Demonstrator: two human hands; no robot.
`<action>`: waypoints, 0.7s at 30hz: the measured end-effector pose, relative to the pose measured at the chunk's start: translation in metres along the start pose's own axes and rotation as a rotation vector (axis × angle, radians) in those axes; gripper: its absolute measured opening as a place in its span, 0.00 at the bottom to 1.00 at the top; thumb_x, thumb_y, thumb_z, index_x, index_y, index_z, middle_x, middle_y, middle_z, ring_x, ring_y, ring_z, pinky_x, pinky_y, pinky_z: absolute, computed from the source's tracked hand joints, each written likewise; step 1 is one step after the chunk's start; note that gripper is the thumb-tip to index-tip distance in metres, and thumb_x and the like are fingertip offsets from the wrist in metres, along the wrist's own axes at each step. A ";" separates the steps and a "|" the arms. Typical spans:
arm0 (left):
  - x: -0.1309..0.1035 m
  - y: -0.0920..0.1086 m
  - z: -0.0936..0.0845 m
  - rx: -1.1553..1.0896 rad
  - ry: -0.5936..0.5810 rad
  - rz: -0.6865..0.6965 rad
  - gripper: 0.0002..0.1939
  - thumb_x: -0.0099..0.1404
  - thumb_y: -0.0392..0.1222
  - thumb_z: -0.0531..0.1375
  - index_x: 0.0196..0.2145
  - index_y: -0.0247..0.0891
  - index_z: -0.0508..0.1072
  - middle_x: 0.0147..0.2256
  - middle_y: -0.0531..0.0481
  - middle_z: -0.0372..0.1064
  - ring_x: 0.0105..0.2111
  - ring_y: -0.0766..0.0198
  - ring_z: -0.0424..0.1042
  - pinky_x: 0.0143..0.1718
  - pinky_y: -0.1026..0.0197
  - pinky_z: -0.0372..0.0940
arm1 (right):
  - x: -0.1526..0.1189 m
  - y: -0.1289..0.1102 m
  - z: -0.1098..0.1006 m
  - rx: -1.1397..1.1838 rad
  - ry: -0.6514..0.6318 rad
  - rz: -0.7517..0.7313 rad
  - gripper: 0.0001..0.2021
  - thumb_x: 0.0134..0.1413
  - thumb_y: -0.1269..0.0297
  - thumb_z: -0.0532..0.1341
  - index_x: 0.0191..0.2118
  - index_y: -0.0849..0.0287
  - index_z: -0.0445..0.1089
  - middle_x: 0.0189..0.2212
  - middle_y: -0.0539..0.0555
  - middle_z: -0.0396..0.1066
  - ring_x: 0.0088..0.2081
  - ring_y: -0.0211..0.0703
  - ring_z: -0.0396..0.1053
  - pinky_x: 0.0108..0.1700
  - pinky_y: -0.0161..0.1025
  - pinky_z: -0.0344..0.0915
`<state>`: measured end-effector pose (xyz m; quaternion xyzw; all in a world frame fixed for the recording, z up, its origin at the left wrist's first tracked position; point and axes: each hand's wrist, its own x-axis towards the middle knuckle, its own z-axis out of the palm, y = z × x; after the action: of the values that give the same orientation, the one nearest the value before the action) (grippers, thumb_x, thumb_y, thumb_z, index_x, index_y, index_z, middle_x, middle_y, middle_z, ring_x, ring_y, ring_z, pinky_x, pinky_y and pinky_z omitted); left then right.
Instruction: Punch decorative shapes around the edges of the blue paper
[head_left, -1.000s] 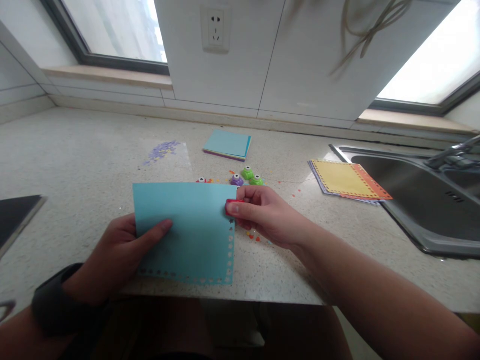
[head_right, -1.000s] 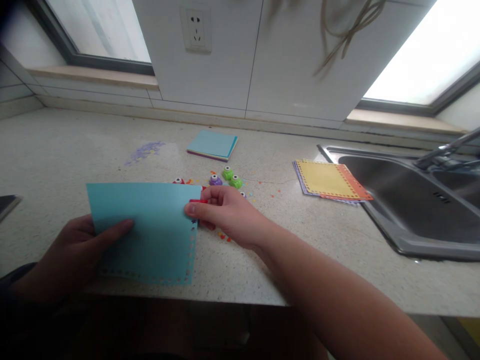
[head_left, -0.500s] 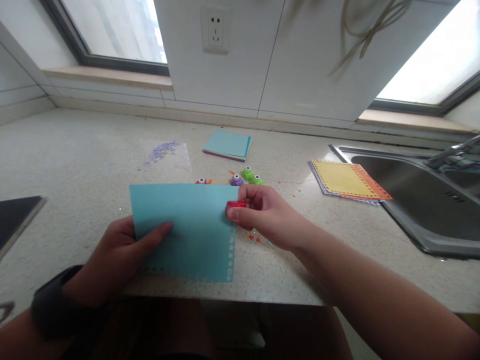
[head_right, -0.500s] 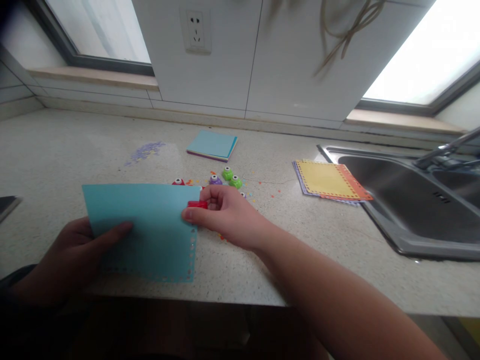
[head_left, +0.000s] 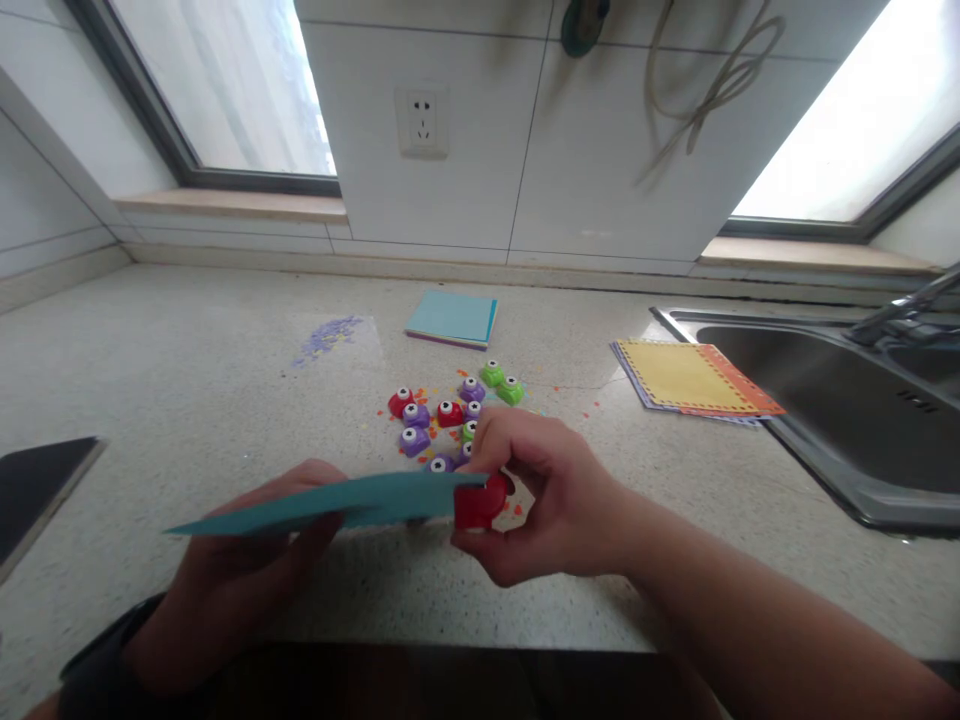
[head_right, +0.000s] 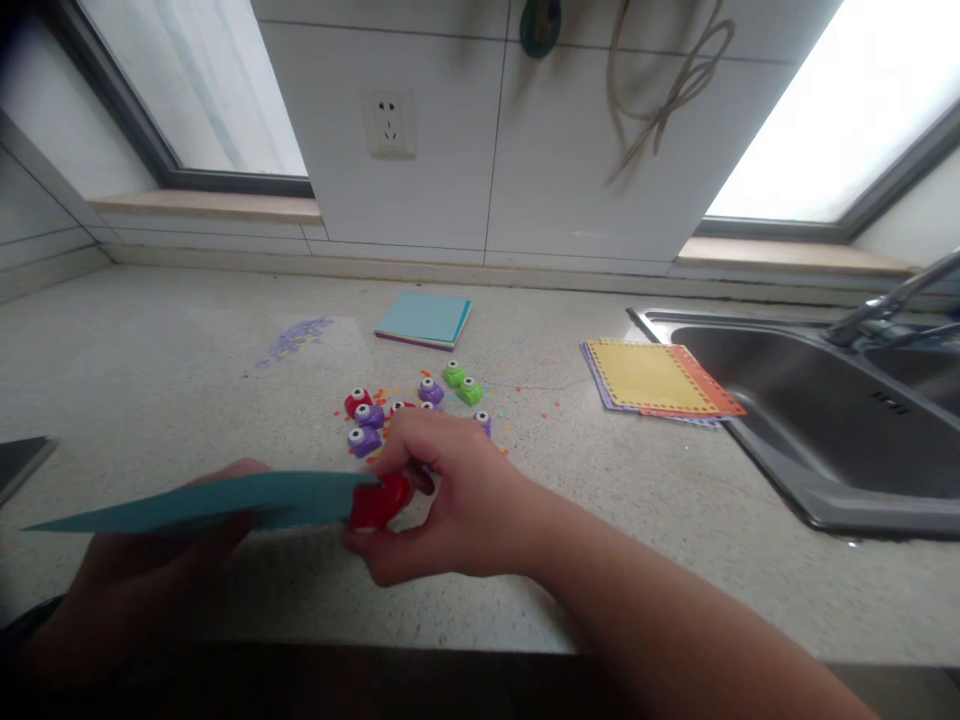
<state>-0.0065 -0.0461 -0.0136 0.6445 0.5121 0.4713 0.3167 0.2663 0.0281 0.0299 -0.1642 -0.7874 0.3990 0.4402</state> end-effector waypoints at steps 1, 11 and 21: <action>0.001 0.003 0.000 0.019 -0.067 0.070 0.08 0.65 0.38 0.65 0.42 0.44 0.82 0.36 0.50 0.81 0.36 0.58 0.78 0.38 0.59 0.75 | 0.000 -0.001 0.000 -0.063 -0.014 -0.075 0.14 0.40 0.71 0.73 0.32 0.57 0.67 0.27 0.47 0.68 0.28 0.36 0.64 0.30 0.36 0.61; 0.009 0.007 -0.005 0.087 -0.171 0.391 0.12 0.71 0.45 0.60 0.49 0.51 0.78 0.46 0.49 0.78 0.47 0.55 0.75 0.45 0.56 0.73 | -0.006 -0.004 -0.004 -0.158 -0.109 -0.275 0.13 0.46 0.69 0.72 0.36 0.60 0.68 0.30 0.51 0.73 0.30 0.36 0.67 0.30 0.33 0.66; 0.002 -0.001 0.004 0.064 -0.100 0.394 0.13 0.71 0.51 0.57 0.49 0.52 0.78 0.44 0.47 0.78 0.47 0.52 0.72 0.46 0.53 0.69 | -0.007 0.000 -0.005 -0.151 -0.119 -0.266 0.14 0.48 0.66 0.72 0.36 0.58 0.68 0.29 0.49 0.71 0.29 0.35 0.67 0.29 0.32 0.64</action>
<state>-0.0033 -0.0437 -0.0150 0.7645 0.3745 0.4751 0.2227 0.2742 0.0257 0.0277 -0.0672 -0.8547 0.2856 0.4284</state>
